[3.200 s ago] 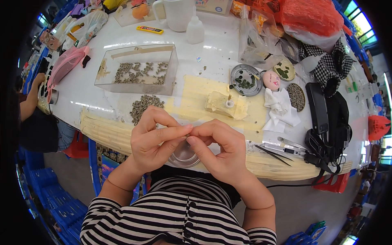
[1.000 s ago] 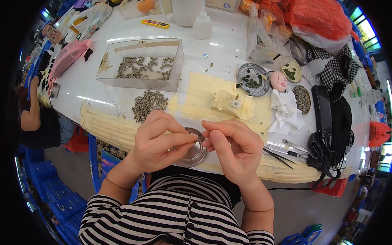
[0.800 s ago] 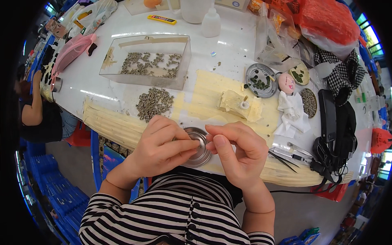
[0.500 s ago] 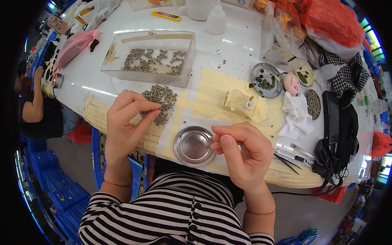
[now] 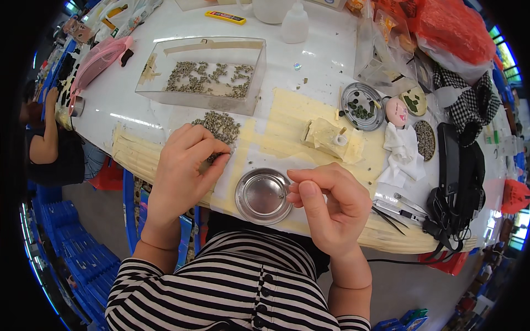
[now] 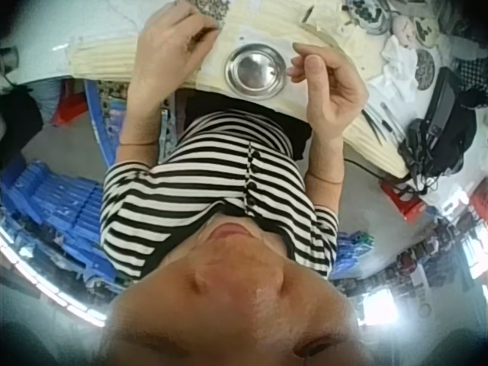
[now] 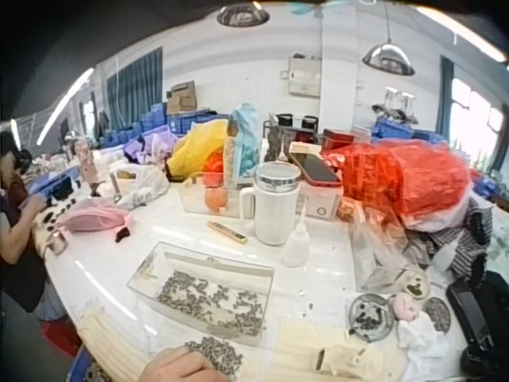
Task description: The person picks up a small metal component from a tin and aligns it with a small plastic part, then repeats the process with a second set of components before picking up an orange object.
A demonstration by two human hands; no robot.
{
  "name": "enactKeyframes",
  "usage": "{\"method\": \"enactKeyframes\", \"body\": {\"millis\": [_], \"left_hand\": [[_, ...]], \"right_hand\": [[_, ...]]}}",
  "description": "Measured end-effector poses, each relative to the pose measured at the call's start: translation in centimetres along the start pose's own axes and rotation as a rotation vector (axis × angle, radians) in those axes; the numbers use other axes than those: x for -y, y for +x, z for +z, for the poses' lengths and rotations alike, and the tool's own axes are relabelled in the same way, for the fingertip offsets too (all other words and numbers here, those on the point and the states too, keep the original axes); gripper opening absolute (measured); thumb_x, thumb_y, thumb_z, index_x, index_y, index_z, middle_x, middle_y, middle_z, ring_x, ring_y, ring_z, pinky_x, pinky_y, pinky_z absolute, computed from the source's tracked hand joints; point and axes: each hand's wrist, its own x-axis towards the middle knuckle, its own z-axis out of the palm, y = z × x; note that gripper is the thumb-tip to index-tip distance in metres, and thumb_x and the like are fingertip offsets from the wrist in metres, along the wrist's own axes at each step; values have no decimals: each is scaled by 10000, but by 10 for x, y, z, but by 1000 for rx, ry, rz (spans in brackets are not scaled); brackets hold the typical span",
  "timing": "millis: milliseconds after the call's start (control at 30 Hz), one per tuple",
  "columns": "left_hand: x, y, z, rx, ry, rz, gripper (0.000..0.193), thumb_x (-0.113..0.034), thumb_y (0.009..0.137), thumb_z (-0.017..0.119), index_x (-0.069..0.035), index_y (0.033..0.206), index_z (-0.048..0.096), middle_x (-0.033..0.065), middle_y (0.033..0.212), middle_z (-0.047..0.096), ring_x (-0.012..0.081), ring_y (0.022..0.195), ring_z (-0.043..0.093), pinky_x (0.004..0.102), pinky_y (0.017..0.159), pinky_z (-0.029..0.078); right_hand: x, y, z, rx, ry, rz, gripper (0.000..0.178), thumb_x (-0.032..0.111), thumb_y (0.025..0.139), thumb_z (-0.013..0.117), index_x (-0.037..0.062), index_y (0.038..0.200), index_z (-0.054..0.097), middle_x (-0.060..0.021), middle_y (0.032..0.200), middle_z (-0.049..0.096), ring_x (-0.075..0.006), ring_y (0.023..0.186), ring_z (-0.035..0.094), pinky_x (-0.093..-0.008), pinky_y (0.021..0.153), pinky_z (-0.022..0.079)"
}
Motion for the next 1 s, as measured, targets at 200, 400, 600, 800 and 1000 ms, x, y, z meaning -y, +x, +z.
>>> {"method": "enactKeyframes", "body": {"millis": [200,400,600,800,1000], "left_hand": [[3,0,2,47,-11,-10,104,-28,762,704,-38,832,628,66,817,551,260,797,540,373,730,443],[1,1,5,-42,11,40,136,-1,733,710,-46,813,611,64,834,593,255,792,560,374,717,440],[3,2,10,-109,45,89,158,22,710,708,-54,804,607,57,798,624,251,764,578,366,708,442],[4,2,9,-132,-68,36,188,49,724,704,-44,878,651,64,812,649,253,769,599,359,696,470],[-4,5,7,-231,-235,24,315,66,732,753,-33,1023,681,67,858,699,224,735,621,322,643,487]], "right_hand": [[0,0,0,2,-5,17,135,15,947,595,-64,978,700,-101,835,661,-112,679,650,-204,596,502],[1,1,1,32,-65,10,113,-3,908,633,-53,973,711,-90,775,677,-116,659,632,-225,604,483],[1,1,2,37,-108,13,117,-16,877,660,-37,973,723,-84,754,689,-121,647,623,-236,608,468],[1,3,3,89,-202,-48,120,-16,854,691,-19,966,735,-86,761,683,-125,645,621,-232,601,476],[-3,6,6,139,-324,-168,178,-36,829,710,-17,1005,735,-92,789,677,-121,619,619,-229,568,485]]}}
